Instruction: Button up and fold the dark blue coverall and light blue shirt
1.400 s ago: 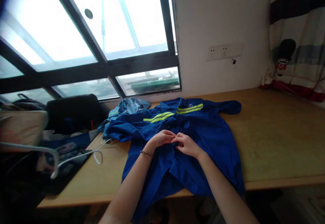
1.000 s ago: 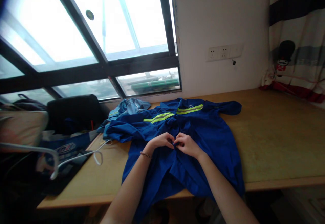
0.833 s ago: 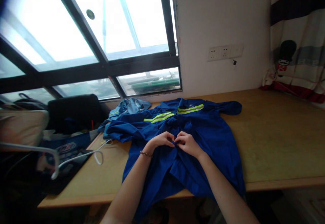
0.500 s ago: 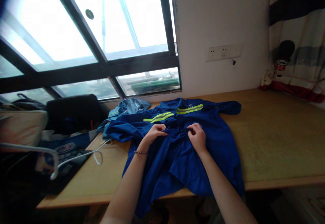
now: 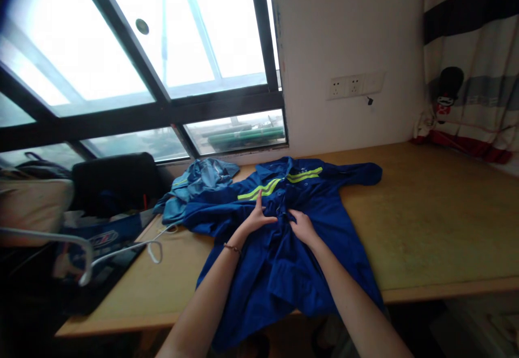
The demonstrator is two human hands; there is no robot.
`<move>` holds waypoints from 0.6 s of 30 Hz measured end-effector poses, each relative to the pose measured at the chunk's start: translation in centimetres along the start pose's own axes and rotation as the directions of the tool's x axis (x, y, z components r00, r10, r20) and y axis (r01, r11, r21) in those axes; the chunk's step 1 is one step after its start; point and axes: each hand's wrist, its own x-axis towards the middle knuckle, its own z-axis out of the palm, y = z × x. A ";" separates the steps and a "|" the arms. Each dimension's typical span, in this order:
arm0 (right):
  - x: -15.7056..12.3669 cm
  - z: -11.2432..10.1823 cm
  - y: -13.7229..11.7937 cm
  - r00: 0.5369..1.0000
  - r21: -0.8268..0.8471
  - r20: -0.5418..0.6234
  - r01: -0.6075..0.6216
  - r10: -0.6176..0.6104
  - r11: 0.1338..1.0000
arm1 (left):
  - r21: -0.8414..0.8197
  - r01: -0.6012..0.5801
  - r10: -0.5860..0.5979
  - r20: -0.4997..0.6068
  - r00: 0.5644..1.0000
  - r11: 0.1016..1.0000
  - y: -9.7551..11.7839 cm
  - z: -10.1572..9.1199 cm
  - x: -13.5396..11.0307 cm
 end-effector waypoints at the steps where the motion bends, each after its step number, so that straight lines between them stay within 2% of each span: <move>1: 0.0 0.0 -0.5 0.999 0.101 0.053 0.002 -0.007 0.995 | -0.041 -0.026 0.029 0.071 0.997 0.999 0.5 0.5 -0.2; 4: -0.2 -0.2 -1.9 0.992 0.326 0.122 -0.017 -0.025 0.945 | -0.156 -0.058 0.093 0.226 0.970 0.986 1.6 1.8 -0.7; 7: -0.8 -0.6 -3.4 0.995 0.329 0.078 0.040 -0.070 0.943 | -0.233 -0.061 0.110 0.204 0.973 0.971 2.2 3.0 -0.9; 9: -1.4 -0.9 -4.9 0.982 0.199 0.032 0.175 -0.185 0.964 | -0.222 -0.095 0.122 0.114 0.986 0.970 2.5 3.7 -1.0; 11: -1.9 -1.4 -6.6 0.942 0.001 -0.016 0.336 -0.336 0.942 | -0.151 -0.157 0.161 0.014 0.987 0.976 3.1 4.0 -1.2; 14: -2.6 -3.4 -8.7 0.866 -0.258 -0.091 0.456 -0.491 0.852 | 0.116 -0.231 0.246 -0.136 0.960 0.966 5.1 2.7 -1.3; 16: -2.9 -5.7 -8.7 0.836 -0.359 -0.165 0.443 -0.523 0.822 | 0.344 -0.221 0.324 -0.277 0.905 0.913 7.1 0.0 -0.9; 17: -3.0 -6.9 -8.1 0.828 -0.396 -0.208 0.416 -0.521 0.819 | 0.439 -0.195 0.378 -0.379 0.845 0.877 8.3 -1.8 -0.6; 18: -3.1 -8.1 -7.2 0.818 -0.428 -0.259 0.379 -0.514 0.820 | 0.517 -0.166 0.445 -0.479 0.757 0.840 9.5 -3.9 -0.2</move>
